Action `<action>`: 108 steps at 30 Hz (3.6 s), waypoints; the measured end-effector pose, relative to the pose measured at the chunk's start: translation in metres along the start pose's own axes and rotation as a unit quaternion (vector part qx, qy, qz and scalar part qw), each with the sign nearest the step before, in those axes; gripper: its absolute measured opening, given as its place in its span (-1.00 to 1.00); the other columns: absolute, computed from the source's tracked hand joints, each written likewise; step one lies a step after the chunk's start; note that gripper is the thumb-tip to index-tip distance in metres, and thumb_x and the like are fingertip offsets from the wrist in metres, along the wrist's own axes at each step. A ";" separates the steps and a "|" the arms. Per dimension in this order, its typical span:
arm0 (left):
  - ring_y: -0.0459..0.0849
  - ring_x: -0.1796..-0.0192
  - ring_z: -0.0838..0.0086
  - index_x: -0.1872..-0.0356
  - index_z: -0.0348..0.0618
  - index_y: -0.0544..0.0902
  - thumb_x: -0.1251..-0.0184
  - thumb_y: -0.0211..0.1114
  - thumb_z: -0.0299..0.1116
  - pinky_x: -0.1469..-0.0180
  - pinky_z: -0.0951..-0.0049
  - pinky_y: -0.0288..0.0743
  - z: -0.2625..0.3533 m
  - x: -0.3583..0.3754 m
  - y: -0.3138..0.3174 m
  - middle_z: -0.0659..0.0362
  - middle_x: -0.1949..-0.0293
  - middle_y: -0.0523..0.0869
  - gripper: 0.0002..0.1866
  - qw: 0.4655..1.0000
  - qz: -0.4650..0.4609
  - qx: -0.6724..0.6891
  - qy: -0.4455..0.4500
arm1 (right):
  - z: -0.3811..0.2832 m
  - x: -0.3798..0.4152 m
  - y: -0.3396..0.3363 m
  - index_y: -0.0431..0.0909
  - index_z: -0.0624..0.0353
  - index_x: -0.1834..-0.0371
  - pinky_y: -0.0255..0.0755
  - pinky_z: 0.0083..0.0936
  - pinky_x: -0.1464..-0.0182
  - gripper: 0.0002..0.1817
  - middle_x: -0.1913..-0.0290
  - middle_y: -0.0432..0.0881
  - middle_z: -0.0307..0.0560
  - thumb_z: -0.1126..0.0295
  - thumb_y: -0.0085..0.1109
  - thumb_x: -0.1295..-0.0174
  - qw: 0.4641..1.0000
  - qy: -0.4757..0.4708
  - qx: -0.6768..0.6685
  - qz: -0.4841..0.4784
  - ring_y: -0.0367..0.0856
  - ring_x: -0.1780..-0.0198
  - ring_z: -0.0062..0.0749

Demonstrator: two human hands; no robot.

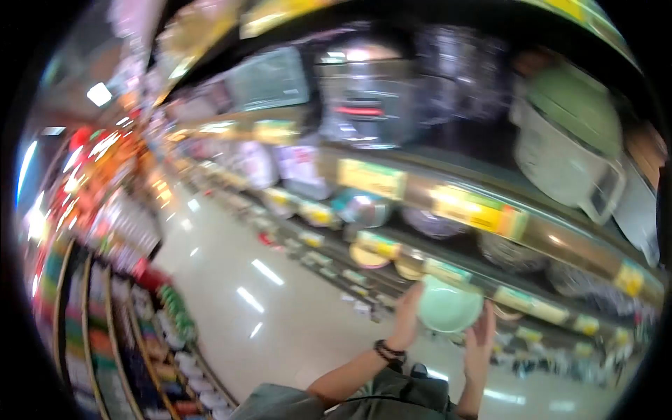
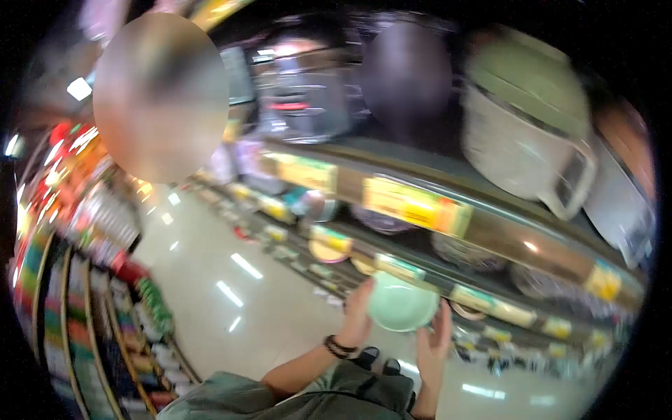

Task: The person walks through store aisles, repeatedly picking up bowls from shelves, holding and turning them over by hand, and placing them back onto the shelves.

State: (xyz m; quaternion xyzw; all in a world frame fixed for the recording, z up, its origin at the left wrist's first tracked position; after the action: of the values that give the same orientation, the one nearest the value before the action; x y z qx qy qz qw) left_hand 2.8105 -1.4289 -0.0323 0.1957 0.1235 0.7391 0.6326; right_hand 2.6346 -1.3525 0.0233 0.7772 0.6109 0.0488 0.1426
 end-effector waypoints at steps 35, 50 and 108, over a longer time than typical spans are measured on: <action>0.43 -0.17 0.02 -0.13 -0.43 0.48 -0.51 -0.04 -0.40 -0.28 0.24 0.26 -0.029 -0.018 0.068 -0.11 -0.10 0.52 -0.66 0.903 0.085 -0.259 0.331 | 0.064 -0.081 -0.024 0.36 0.57 -0.22 0.20 -0.27 -0.30 -0.51 -0.24 0.45 0.38 0.25 -0.17 -0.52 0.985 -0.054 0.130 0.098 0.43 -0.22 0.01; 0.59 -0.18 0.26 -0.22 -0.25 0.53 -0.46 0.10 -0.47 -0.23 0.38 0.40 0.000 0.085 0.007 -0.03 -0.18 0.61 -0.65 0.880 0.094 -0.327 0.332 | 0.023 -0.054 -0.015 0.16 0.43 -0.39 0.07 -0.32 -0.45 -0.52 -0.38 0.29 0.25 0.57 -0.17 -0.41 0.993 -0.092 0.043 0.052 0.27 -0.41 -0.08; 0.66 -0.03 0.44 -0.08 -0.28 0.61 -0.50 0.16 -0.28 -0.08 0.43 0.50 -0.576 0.958 0.701 0.12 0.07 0.72 -0.70 0.627 -0.665 -0.365 -0.179 | -0.419 0.816 -0.958 0.58 0.34 0.17 0.42 -0.37 0.03 -0.84 0.19 0.63 0.00 0.58 -0.03 -0.36 0.917 -0.159 0.125 0.344 0.57 0.13 -0.25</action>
State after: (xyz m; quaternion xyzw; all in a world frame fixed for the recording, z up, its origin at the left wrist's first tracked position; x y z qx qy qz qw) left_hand 1.8139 -0.5679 -0.1176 -0.0579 -0.1759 0.0530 0.9813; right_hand 1.8367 -0.2943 0.0737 0.9484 0.2762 -0.1065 0.1137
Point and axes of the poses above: each hand's wrist, its own x-axis away from the middle knuckle, its own y-axis out of the palm, z = x × y, the point moved 5 cm from there along -x, towards the middle knuckle
